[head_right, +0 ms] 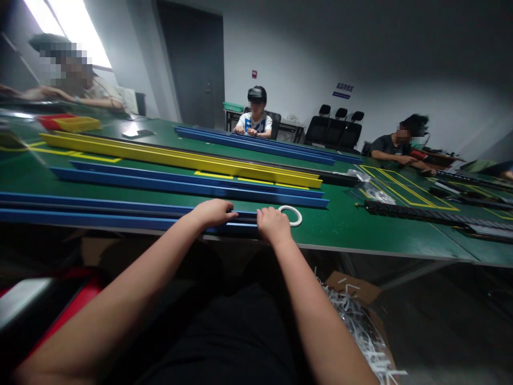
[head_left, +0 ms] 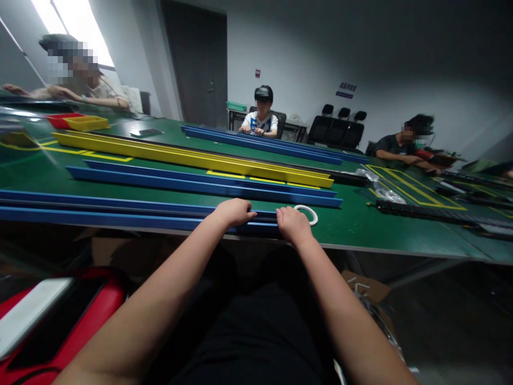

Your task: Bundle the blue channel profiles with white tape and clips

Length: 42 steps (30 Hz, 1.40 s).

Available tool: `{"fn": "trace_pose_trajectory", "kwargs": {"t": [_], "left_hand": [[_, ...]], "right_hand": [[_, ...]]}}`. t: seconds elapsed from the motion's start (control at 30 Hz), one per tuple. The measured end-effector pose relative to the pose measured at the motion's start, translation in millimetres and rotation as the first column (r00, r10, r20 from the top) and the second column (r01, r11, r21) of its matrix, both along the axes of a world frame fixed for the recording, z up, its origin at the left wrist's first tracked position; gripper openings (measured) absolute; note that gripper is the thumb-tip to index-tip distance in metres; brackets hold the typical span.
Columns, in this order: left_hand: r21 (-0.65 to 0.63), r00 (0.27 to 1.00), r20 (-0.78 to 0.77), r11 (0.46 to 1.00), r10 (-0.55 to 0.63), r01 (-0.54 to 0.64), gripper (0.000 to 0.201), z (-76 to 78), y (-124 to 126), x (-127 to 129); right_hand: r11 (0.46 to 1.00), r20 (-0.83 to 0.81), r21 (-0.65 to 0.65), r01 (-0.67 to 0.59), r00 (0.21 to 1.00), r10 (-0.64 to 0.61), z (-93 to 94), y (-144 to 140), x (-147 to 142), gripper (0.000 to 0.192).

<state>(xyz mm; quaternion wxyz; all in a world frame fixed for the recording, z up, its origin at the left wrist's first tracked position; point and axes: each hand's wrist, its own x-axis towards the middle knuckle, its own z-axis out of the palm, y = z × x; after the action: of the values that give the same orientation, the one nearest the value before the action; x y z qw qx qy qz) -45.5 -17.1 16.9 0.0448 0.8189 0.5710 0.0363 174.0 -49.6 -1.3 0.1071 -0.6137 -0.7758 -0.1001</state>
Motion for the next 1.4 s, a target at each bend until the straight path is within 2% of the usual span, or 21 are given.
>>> {"fn": "trace_pose_trajectory", "kwargs": {"t": [0.07, 0.17, 0.3, 0.4, 0.5, 0.67, 1.07, 1.4], "left_hand": [[0.017, 0.998, -0.017, 0.998, 0.068, -0.068, 0.065, 0.6, -11.3, -18.0], [0.132, 0.996, -0.025, 0.988, 0.083, -0.079, 0.072, 1.2, -28.6, -30.2], [0.236, 0.997, -0.026, 0.969, 0.077, -0.069, 0.070, 1.2, -43.0, -27.3], [0.287, 0.995, -0.016, 0.954, 0.098, -0.089, 0.065, 1.2, -47.3, -23.4], [0.301, 0.993, -0.010, 0.947, 0.121, -0.112, 0.061, 1.1, -48.8, -22.5], [0.314, 0.995, -0.017, 0.945, 0.103, -0.092, 0.059, -0.5, -47.7, -23.7], [0.329, 0.996, -0.007, 0.941, 0.087, -0.079, 0.053, -2.8, -34.4, -24.3], [0.372, 0.998, 0.012, 0.926, 0.069, -0.069, 0.052, -4.8, -35.5, -25.6]], "right_hand": [[1.000, 0.023, 0.010, 0.003, 1.000, -0.003, 1.6, 0.4, -0.3, 0.050], [1.000, 0.064, -0.001, -0.005, 0.998, 0.006, 6.6, 3.0, -3.0, 0.050], [0.997, 0.100, -0.073, -0.011, 0.995, 0.018, 14.9, 10.0, -13.8, 0.056], [0.985, 0.055, -0.156, -0.073, 0.995, 0.082, 16.3, 13.4, -22.8, 0.058], [0.979, 0.027, -0.153, -0.135, 0.990, 0.141, 12.8, 12.6, -27.5, 0.063], [0.984, 0.036, -0.106, -0.143, 0.988, 0.147, 7.7, 7.9, -27.4, 0.069], [0.995, 0.042, -0.057, -0.081, 0.996, 0.083, 5.7, 9.4, -30.3, 0.055], [0.994, 0.049, -0.097, -0.051, 0.997, 0.056, 9.9, 5.3, -32.9, 0.057]]}}
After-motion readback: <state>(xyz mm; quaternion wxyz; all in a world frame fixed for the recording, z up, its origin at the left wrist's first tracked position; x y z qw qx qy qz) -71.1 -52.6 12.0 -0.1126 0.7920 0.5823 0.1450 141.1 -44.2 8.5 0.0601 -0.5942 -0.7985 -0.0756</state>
